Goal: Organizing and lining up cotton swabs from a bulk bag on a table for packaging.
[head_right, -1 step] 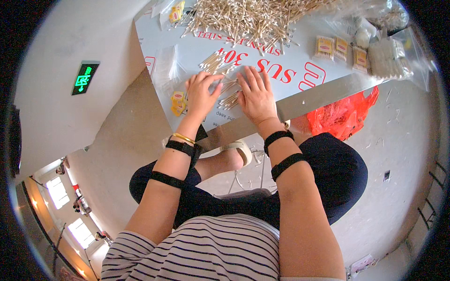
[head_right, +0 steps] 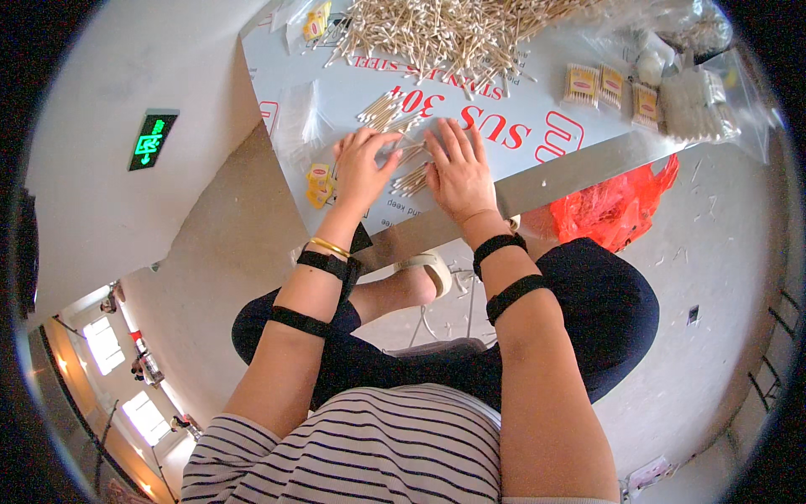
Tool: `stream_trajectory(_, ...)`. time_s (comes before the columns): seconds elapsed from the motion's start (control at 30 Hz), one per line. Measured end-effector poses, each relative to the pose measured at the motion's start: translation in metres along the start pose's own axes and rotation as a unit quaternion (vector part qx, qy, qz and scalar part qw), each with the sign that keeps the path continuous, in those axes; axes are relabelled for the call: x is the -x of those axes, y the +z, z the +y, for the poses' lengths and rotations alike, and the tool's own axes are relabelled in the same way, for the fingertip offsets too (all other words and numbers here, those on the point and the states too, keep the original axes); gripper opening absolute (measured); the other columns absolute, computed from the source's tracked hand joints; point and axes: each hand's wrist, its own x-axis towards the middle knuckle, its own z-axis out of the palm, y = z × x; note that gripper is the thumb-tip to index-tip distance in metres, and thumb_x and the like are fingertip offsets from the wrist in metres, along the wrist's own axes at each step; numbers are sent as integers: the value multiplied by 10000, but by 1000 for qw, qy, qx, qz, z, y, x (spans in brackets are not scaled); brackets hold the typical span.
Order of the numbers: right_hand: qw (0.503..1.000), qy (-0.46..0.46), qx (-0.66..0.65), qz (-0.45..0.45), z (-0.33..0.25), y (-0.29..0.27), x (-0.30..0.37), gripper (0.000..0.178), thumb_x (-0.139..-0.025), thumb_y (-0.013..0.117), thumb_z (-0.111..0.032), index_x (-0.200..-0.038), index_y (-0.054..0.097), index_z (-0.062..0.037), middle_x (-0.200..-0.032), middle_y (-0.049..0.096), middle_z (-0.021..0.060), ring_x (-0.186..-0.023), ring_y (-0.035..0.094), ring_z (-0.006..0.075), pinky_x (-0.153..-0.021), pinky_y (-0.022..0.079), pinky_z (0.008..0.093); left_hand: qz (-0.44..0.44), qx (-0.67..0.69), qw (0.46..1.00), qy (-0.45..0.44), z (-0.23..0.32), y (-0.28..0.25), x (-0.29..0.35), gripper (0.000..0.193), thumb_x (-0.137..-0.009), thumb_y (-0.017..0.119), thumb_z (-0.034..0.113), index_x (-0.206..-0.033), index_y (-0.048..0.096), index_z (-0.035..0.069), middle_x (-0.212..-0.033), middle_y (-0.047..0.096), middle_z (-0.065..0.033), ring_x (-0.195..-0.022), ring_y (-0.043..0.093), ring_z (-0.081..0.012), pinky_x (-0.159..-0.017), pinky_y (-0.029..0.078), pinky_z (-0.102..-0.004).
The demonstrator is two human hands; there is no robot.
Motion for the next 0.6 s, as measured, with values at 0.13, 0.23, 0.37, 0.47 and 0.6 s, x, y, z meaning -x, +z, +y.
stream_trajectory(0.13, 1000, 3, -10, -5, 0, -1, 0, 566, -912, 622, -208, -1461, 518, -117, -1536, 462, 116, -1472, 381, 285, -1260, 239, 509, -18, 28, 999, -2, 4, 0, -8, 225, -815, 783, 197, -1037, 744, 209, -921, 668, 50, -949, 615, -195, -920, 365, -403)
stream_trajectory(0.23, 1000, 3, -9, -6, 0, -1, -1, 566, -913, 621, -208, -1461, 519, -117, -1538, 460, 116, -1472, 380, 286, -1264, 232, 506, -13, 19, 1000, 10, 3, 1, -14, 177, -816, 777, 179, -985, 728, 197, -875, 682, 57, -918, 630, -189, -921, 362, -403)
stream_trajectory(0.37, 1000, 1, 5, -7, 2, 0, 0, 536, -934, 589, -248, -1451, 527, -123, -1537, 465, 116, -1471, 385, 275, -1260, 226, 518, -34, 27, 999, 17, 1, 0, -16, 136, -815, 762, 148, -932, 705, 187, -844, 670, 49, -926, 631, -180, -941, 358, -420)
stream_trajectory(0.47, 1000, 1, 5, -6, 1, 1, 0, 535, -933, 590, -248, -1450, 527, -124, -1540, 461, 118, -1469, 386, 278, -1260, 224, 519, -44, -5, 998, 53, -4, -2, -14, 125, -818, 751, 133, -921, 705, 185, -854, 674, 47, -911, 637, -171, -937, 356, -419)
stream_trajectory(0.6, 1000, 1, 8, -6, 2, 2, 0, 532, -933, 590, -249, -1447, 530, -125, -1542, 459, 117, -1468, 387, 278, -1259, 226, 519, -35, 3, 998, 54, -5, -1, -12, 119, -820, 747, 130, -917, 702, 183, -842, 661, 49, -911, 635, -170, -945, 354, -421)
